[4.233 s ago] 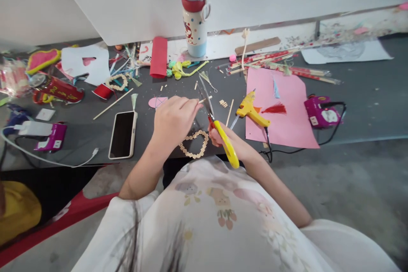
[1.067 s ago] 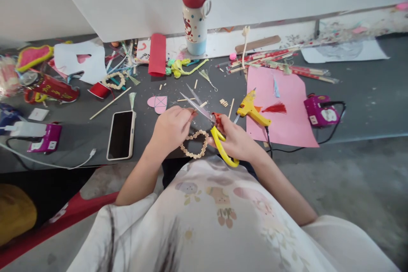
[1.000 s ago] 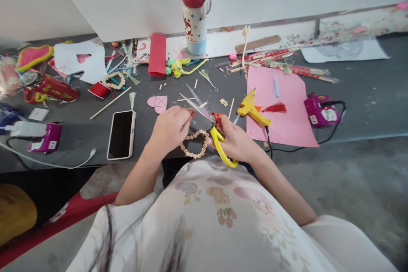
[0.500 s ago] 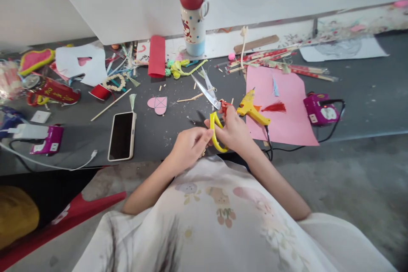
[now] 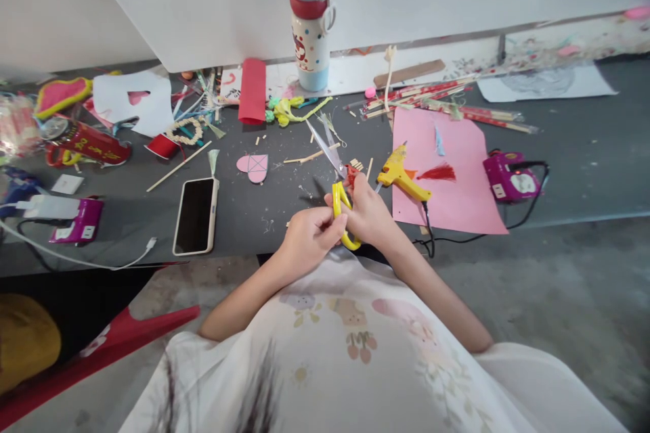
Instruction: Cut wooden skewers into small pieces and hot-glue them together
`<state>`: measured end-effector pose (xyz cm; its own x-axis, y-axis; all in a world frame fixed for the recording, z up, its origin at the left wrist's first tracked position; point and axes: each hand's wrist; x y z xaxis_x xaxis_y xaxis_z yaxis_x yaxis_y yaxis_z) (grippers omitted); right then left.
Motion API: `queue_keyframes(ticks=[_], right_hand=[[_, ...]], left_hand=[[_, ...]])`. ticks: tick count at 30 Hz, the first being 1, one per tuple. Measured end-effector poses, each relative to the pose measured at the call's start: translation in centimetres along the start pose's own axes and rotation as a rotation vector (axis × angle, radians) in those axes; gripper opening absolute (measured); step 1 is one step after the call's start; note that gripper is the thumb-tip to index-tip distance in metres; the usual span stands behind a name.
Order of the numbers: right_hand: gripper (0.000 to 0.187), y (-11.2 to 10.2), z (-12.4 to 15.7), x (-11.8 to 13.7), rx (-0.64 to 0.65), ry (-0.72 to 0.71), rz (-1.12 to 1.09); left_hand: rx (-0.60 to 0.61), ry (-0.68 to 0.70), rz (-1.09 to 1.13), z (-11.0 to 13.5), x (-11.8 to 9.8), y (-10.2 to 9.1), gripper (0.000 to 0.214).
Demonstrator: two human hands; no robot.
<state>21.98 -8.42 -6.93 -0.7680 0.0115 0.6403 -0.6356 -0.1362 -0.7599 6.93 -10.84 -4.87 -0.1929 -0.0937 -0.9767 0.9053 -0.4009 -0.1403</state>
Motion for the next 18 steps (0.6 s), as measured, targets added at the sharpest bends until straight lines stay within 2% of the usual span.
queue_keyframes(ticks=[5,7,9,13,14,16,18], right_hand=[[0.038,-0.1,0.1,-0.3,0.014,0.007,-0.026],[0.039,0.0,0.1,-0.6,0.024,0.010,-0.068],[0.037,-0.1,0.1,-0.9,0.066,0.018,-0.123],[0.036,-0.3,0.3,-1.0,0.188,0.021,-0.221],[0.037,-0.3,0.5,-1.0,0.214,0.013,-0.242],[0.039,-0.4,0.8,-1.0,0.260,-0.019,-0.288],[0.040,-0.3,1.0,-0.9,0.284,-0.070,-0.323]], left_hand=[[0.035,-0.008,-0.052,0.2,-0.4,-0.2,0.046],[0.066,0.039,-0.113,0.3,-0.7,-0.5,0.044],[0.012,0.152,-0.192,0.0,-1.0,-1.0,0.039],[-0.365,0.533,-0.517,-1.3,-1.6,-2.7,0.020],[-0.417,0.608,-0.627,-1.8,-1.7,-3.2,0.018],[-0.412,0.694,-0.820,-2.7,-2.1,-4.0,0.026],[-0.338,0.719,-0.951,-3.4,-2.3,-4.4,0.031]])
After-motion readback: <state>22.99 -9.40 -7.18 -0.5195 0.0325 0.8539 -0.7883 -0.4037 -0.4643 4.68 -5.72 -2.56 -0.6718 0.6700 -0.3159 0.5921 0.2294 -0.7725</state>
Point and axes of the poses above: each hand's wrist, its own z-axis away from the middle knuckle, its own y-axis out of the palm, x = y × z, and after that the axes turned 15 degrees about z, right-handed
